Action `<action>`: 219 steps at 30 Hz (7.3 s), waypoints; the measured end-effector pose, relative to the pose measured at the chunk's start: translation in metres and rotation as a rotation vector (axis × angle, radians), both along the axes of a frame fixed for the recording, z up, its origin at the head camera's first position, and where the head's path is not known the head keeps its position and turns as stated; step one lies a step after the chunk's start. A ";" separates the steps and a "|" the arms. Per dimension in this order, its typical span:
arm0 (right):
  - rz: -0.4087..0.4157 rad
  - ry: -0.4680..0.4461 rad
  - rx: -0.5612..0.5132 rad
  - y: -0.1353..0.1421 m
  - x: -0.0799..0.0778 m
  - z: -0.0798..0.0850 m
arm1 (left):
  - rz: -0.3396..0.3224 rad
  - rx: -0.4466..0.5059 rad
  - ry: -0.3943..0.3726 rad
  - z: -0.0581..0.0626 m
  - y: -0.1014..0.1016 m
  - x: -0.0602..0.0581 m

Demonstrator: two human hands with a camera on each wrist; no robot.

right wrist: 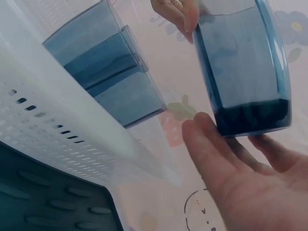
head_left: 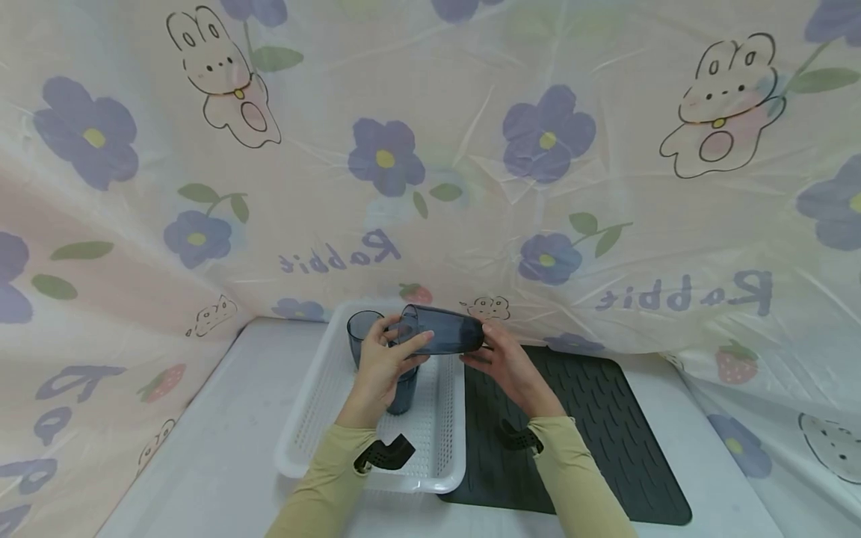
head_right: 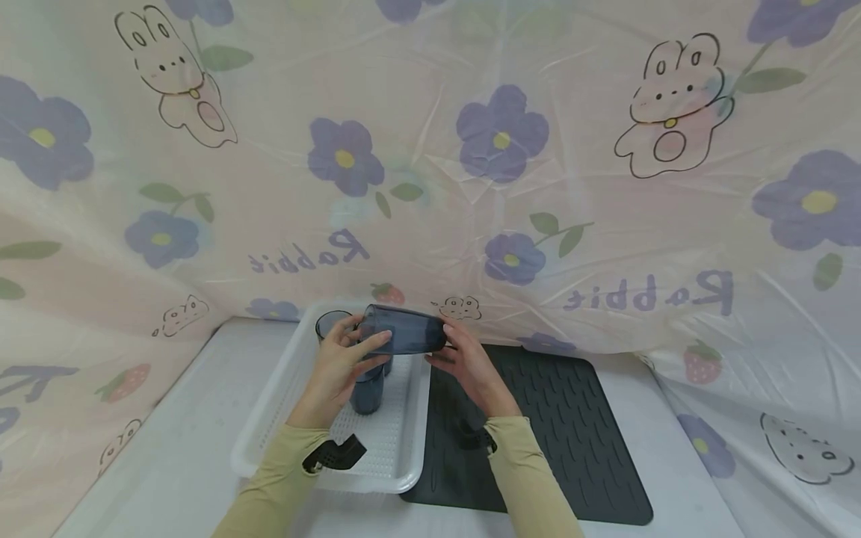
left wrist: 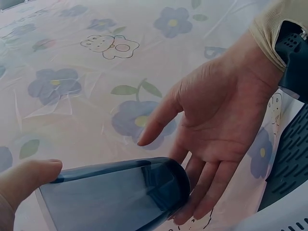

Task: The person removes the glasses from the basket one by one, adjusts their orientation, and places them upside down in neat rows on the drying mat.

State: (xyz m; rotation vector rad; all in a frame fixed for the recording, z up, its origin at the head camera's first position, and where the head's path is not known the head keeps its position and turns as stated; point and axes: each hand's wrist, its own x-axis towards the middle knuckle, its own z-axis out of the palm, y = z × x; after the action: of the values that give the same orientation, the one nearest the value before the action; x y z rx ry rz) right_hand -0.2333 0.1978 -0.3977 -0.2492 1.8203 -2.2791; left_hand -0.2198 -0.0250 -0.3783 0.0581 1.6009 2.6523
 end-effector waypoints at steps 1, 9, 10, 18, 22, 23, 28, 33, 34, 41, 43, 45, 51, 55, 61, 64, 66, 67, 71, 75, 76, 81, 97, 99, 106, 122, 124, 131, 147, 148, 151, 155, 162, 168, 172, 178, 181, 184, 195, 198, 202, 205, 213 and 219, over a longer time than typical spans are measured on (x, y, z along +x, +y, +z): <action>-0.002 -0.004 0.002 0.000 -0.001 0.000 | 0.000 -0.002 0.000 0.000 0.000 0.000; -0.034 -0.031 -0.013 -0.002 -0.003 -0.005 | -0.014 -0.023 -0.005 0.000 0.003 0.001; -0.037 -0.031 -0.016 -0.002 -0.003 -0.006 | -0.015 -0.020 -0.011 0.000 0.004 0.001; -0.074 -0.017 -0.094 -0.004 0.004 0.001 | -0.060 -0.031 -0.004 0.001 0.004 0.000; -0.121 -0.007 -0.118 -0.003 0.007 0.007 | -0.118 -0.088 0.014 0.003 0.000 -0.001; -0.141 -0.003 -0.122 -0.003 0.008 0.008 | -0.137 -0.113 0.018 0.003 -0.001 -0.001; -0.213 0.010 -0.150 -0.001 0.009 0.012 | -0.216 -0.193 0.030 0.003 -0.005 -0.001; -0.250 0.023 -0.159 0.005 0.011 0.014 | -0.277 -0.228 0.066 0.002 -0.009 -0.001; -0.254 0.031 -0.156 0.007 0.011 0.014 | -0.289 -0.231 0.073 0.002 -0.010 -0.002; -0.275 0.057 -0.140 0.025 0.014 0.014 | -0.328 -0.267 0.130 0.002 -0.020 -0.003; -0.282 0.056 -0.132 0.031 0.016 0.013 | -0.323 -0.289 0.146 0.003 -0.024 -0.004; -0.288 0.064 -0.129 0.038 0.018 0.011 | -0.315 -0.305 0.150 0.003 -0.028 -0.004; -0.306 0.098 -0.143 0.059 0.021 0.007 | -0.304 -0.305 0.146 0.002 -0.039 -0.008; -0.336 0.116 -0.103 0.073 0.024 0.003 | -0.309 -0.314 0.151 0.001 -0.044 -0.010; -0.386 0.083 -0.033 0.087 0.030 -0.001 | -0.289 -0.345 0.166 -0.001 -0.053 -0.011; -0.391 0.072 -0.025 0.092 0.031 -0.004 | -0.267 -0.361 0.166 -0.002 -0.060 -0.013; -0.388 0.075 -0.034 0.095 0.032 -0.006 | -0.252 -0.376 0.156 -0.003 -0.064 -0.015; -0.389 0.081 -0.033 0.097 0.032 -0.006 | -0.244 -0.384 0.152 -0.004 -0.066 -0.015; -0.401 0.112 -0.031 0.108 0.033 -0.008 | -0.220 -0.433 0.137 -0.007 -0.072 -0.018; -0.421 0.143 -0.019 0.119 0.035 -0.008 | -0.200 -0.470 0.117 -0.008 -0.076 -0.021; -0.427 0.146 -0.022 0.122 0.036 -0.008 | -0.198 -0.477 0.111 -0.009 -0.077 -0.021; -0.450 0.164 -0.050 0.135 0.041 -0.007 | -0.194 -0.500 0.088 -0.013 -0.080 -0.024; -0.574 0.184 -0.041 0.169 0.052 -0.008 | -0.185 -0.601 0.050 -0.023 -0.082 -0.028; -0.598 0.176 -0.032 0.173 0.053 -0.008 | -0.188 -0.615 0.054 -0.025 -0.082 -0.028; -0.649 0.156 -0.078 0.185 0.058 -0.010 | -0.199 -0.670 0.072 -0.029 -0.079 -0.030; -0.760 0.139 -0.128 0.210 0.064 -0.013 | -0.197 -0.773 0.079 -0.032 -0.073 -0.031; -0.782 0.124 -0.107 0.212 0.064 -0.015 | -0.201 -0.799 0.081 -0.033 -0.072 -0.031; -0.810 0.083 -0.042 0.219 0.067 -0.024 | -0.230 -0.816 0.087 -0.037 -0.070 -0.032; -0.812 -0.007 0.155 0.230 0.062 -0.041 | -0.251 -0.814 0.057 -0.035 -0.067 -0.030; -0.814 -0.012 0.169 0.231 0.062 -0.042 | -0.252 -0.814 0.057 -0.036 -0.066 -0.030; -0.821 -0.028 0.188 0.233 0.060 -0.046 | -0.251 -0.810 0.052 -0.035 -0.066 -0.030; -0.831 -0.052 0.188 0.235 0.059 -0.049 | -0.253 -0.818 0.052 -0.035 -0.066 -0.029; -0.858 -0.154 0.281 0.234 0.054 -0.048 | -0.272 -0.809 0.058 -0.035 -0.066 -0.029; -0.836 -0.144 0.338 0.232 0.054 -0.052 | -0.272 -0.829 0.062 -0.035 -0.066 -0.029; -0.820 -0.123 0.376 0.231 0.055 -0.056 | -0.276 -0.843 0.074 -0.036 -0.066 -0.030; -0.815 -0.076 0.404 0.229 0.053 -0.060 | -0.276 -0.843 0.084 -0.038 -0.067 -0.031; -0.809 -0.044 0.366 0.230 0.052 -0.063 | -0.279 -0.851 0.086 -0.040 -0.066 -0.031; -0.800 -0.032 0.373 0.229 0.053 -0.064 | -0.281 -0.856 0.094 -0.042 -0.066 -0.031; -0.762 -0.030 0.585 0.227 0.053 -0.064 | -0.277 -0.885 0.114 -0.040 -0.065 -0.030; -0.765 -0.051 0.605 0.226 0.052 -0.064 | -0.277 -0.899 0.119 -0.039 -0.065 -0.029; -0.767 -0.066 0.624 0.226 0.051 -0.065 | -0.277 -0.905 0.137 -0.040 -0.064 -0.030; -0.771 -0.046 0.630 0.227 0.051 -0.065 | -0.271 -0.905 0.146 -0.041 -0.063 -0.031; -0.777 -0.024 0.634 0.226 0.054 -0.065 | -0.250 -0.929 0.173 -0.043 -0.060 -0.031; -0.784 -0.045 0.615 0.224 0.053 -0.064 | -0.229 -1.000 0.197 -0.041 -0.057 -0.030</action>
State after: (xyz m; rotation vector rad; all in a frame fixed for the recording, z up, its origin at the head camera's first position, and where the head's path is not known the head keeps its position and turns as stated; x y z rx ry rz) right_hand -0.1805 0.4217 -0.4613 0.7231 2.8073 -1.8907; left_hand -0.2497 -0.0822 -0.4194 0.4303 2.5727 1.4740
